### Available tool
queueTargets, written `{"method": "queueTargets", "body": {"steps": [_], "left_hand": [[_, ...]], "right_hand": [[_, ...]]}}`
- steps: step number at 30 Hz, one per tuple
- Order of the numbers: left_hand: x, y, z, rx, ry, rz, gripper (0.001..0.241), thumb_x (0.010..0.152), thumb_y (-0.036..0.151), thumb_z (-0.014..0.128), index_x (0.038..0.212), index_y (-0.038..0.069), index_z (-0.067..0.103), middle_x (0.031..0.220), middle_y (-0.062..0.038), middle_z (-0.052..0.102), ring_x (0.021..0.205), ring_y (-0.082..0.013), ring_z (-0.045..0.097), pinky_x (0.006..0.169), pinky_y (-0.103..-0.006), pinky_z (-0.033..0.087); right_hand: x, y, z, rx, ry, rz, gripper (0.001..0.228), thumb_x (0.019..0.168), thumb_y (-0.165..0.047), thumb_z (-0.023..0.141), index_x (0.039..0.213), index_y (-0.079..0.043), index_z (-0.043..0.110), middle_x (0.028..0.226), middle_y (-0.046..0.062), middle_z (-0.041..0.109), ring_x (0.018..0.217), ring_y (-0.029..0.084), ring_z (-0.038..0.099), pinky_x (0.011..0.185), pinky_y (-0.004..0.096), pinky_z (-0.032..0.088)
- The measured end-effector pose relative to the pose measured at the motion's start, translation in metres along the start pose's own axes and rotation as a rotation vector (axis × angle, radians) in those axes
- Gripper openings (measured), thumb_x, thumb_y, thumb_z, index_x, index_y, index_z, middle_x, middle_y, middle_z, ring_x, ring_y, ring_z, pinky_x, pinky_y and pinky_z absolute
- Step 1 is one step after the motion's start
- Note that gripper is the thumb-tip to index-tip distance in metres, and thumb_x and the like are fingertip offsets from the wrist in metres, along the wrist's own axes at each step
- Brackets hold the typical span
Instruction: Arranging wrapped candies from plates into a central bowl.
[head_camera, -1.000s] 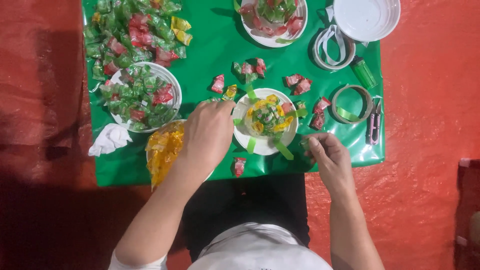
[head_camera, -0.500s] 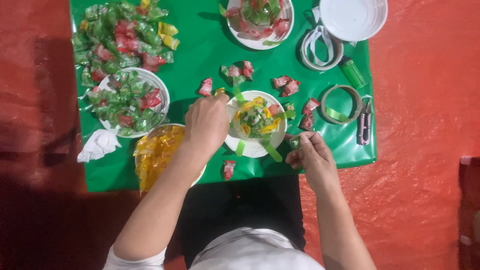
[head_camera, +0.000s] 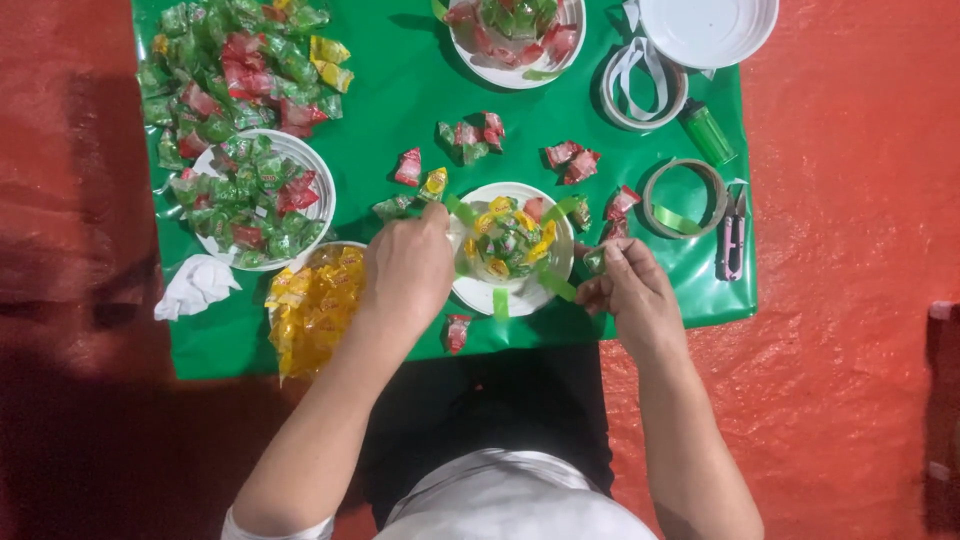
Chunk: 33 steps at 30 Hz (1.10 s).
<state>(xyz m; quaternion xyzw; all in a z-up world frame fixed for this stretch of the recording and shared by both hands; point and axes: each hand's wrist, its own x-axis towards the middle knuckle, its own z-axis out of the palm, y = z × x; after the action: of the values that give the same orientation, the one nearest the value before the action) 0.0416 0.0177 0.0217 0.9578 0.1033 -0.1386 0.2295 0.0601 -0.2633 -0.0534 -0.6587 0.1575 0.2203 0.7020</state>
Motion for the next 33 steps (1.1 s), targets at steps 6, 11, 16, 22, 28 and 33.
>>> {"method": "queueTargets", "body": {"steps": [6,11,16,22,28,33], "left_hand": [[-0.012,0.002,0.001,0.010,0.009,-0.021,0.023,0.099,0.003,0.048,0.107,0.002,0.070,0.085,-0.025,0.073,0.083,-0.0410,0.075,0.074,-0.0540,0.061],[-0.018,-0.003,0.007,0.023,-0.025,-0.030,0.023,0.098,0.004,0.048,0.110,0.002,0.067,0.081,-0.026,0.073,0.082,-0.0433,0.075,0.073,-0.0578,0.060],[-0.021,-0.004,0.008,0.058,-0.088,-0.090,0.022,0.099,0.015,0.050,0.113,0.011,0.066,0.078,-0.021,0.072,0.083,-0.0428,0.075,0.073,-0.0578,0.060],[-0.031,-0.002,-0.003,0.037,-0.074,-0.089,0.021,0.100,0.012,0.050,0.112,0.008,0.067,0.079,-0.026,0.072,0.082,-0.0451,0.075,0.073,-0.0565,0.059],[-0.047,-0.002,-0.021,-0.002,-0.039,-0.115,0.020,0.099,0.014,0.055,0.115,0.011,0.068,0.075,-0.020,0.073,0.080,-0.0419,0.076,0.071,-0.0527,0.060],[-0.068,0.003,-0.028,-0.100,0.190,0.086,0.020,0.092,0.008,0.067,0.112,0.006,0.072,0.083,-0.018,0.076,0.079,-0.0380,0.076,0.068,-0.0485,0.061]], "right_hand": [[-0.006,-0.031,0.017,-0.112,-0.026,-0.054,0.019,0.110,-0.027,0.052,0.113,-0.009,0.059,0.087,0.013,0.063,0.049,0.022,0.062,0.041,0.026,0.041],[-0.001,-0.041,0.013,-0.209,-0.040,-0.062,0.021,0.110,-0.028,0.052,0.111,-0.009,0.061,0.071,0.011,0.058,0.042,0.018,0.053,0.040,0.025,0.032],[-0.015,-0.059,0.010,-0.331,-0.011,-0.227,0.021,0.107,-0.023,0.061,0.110,-0.003,0.070,0.064,0.010,0.061,0.051,0.015,0.057,0.051,0.025,0.041],[-0.030,-0.060,-0.003,-0.334,0.011,-0.265,0.024,0.106,-0.022,0.063,0.112,-0.002,0.075,0.053,0.006,0.051,0.050,0.012,0.041,0.050,0.025,0.038],[-0.030,-0.057,0.008,-0.058,-0.024,-0.183,0.023,0.104,-0.015,0.062,0.114,0.003,0.073,0.052,0.004,0.048,0.048,0.008,0.038,0.047,0.021,0.032],[-0.033,-0.051,0.016,-0.043,0.027,-0.226,0.018,0.099,-0.010,0.070,0.108,0.005,0.075,0.056,0.005,0.054,0.046,0.008,0.046,0.045,0.021,0.037]]}}
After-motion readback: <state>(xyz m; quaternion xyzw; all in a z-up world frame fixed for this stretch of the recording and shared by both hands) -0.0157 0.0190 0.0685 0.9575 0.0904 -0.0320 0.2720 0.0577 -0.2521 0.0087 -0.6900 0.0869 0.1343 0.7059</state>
